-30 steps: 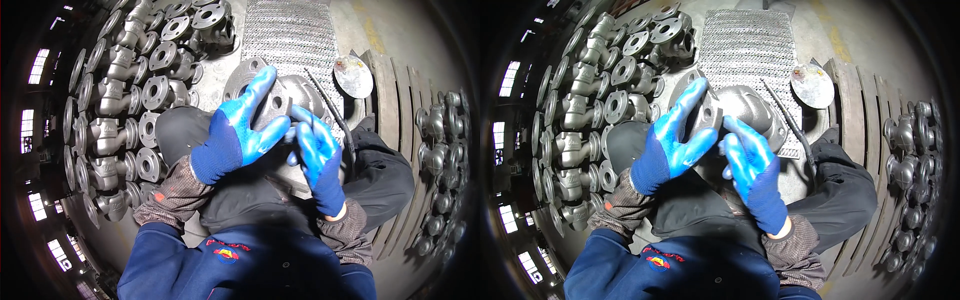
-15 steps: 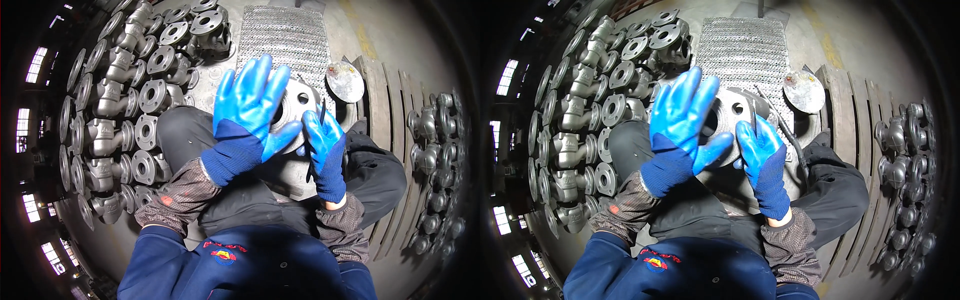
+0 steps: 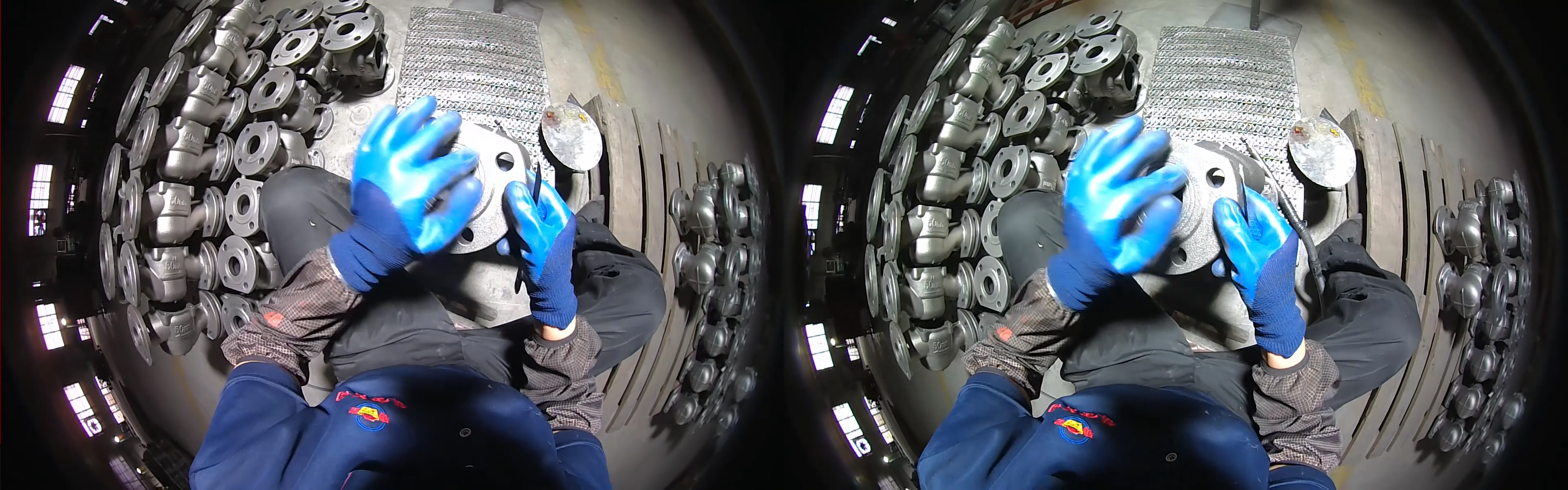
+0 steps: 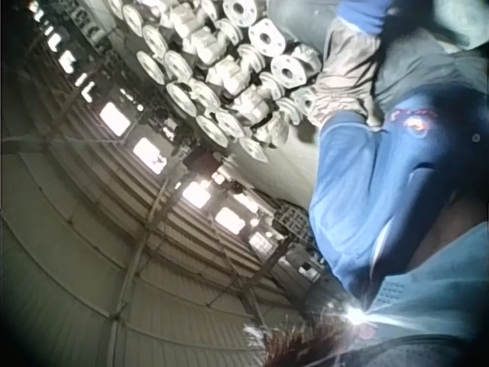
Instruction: The person uses a small tool to scrape the edges and interior surfaces of metal valve bodies, picking them up from a pile, turning them over to reach different areas, and placing them on a pallet.
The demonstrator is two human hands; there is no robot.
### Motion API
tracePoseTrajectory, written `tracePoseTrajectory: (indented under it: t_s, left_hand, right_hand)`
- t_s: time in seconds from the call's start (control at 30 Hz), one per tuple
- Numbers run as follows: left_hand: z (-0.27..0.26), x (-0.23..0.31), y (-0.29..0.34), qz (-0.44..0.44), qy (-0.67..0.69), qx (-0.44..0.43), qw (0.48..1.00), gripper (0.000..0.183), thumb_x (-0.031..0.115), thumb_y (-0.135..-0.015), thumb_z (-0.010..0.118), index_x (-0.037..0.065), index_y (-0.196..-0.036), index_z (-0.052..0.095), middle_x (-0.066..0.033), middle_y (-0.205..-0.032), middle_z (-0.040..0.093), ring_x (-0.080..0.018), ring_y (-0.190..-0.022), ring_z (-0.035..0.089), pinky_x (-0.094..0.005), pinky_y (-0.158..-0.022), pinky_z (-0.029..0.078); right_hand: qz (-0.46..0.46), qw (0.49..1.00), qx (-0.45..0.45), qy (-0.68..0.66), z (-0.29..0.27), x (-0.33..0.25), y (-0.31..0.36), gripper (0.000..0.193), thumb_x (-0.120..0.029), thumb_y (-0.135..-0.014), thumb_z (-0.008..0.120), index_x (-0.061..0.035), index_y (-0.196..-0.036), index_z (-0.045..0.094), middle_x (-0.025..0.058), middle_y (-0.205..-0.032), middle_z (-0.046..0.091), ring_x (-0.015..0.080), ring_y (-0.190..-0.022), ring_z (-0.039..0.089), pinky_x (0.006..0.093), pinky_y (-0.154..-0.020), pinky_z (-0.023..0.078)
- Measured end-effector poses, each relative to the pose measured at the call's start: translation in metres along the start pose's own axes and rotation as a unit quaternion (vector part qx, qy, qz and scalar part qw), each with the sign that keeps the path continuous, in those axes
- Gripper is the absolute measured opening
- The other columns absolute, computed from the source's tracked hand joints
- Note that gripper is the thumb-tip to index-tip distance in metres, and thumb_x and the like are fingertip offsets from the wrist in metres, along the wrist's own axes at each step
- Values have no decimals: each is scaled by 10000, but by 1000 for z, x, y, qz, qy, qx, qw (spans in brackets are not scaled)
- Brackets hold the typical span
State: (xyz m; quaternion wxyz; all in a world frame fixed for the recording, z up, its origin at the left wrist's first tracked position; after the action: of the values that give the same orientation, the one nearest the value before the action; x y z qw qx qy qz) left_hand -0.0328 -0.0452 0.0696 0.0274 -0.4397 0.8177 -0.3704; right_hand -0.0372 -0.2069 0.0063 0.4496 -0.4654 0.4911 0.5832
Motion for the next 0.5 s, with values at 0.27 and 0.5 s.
tracePoseTrajectory:
  t_s: [0.27,0.5]
  left_hand:
    - [-15,-30,-1,-106,62,58,991,547,284,-765,705,14,-1225,579,-222,-1182,602,-366,-1156,545,-437,-994,420]
    - [8,-57,24,-294,188,-10,937,320,240,-840,684,52,-1099,673,-141,-1017,693,-208,-895,684,-305,-786,538]
  right_hand:
    - [39,999,2,20,-1,-1,0,229,-220,-917,620,0,-974,599,-20,-713,516,38,-530,468,201,-453,409]
    - [-60,996,-10,60,-35,4,-21,377,-238,-878,634,19,-1153,621,-9,-745,569,44,-545,464,211,-493,397]
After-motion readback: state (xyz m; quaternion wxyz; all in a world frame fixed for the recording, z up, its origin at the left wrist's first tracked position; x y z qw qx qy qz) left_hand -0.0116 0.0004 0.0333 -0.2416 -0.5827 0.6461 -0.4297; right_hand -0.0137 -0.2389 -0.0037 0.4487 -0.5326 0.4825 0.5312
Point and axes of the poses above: each hand's wrist, its own y-axis away from the middle knuckle, its own z-axis out of the palm, x = y × z, the point moved 7 cm from there along -y, towards the middle knuckle
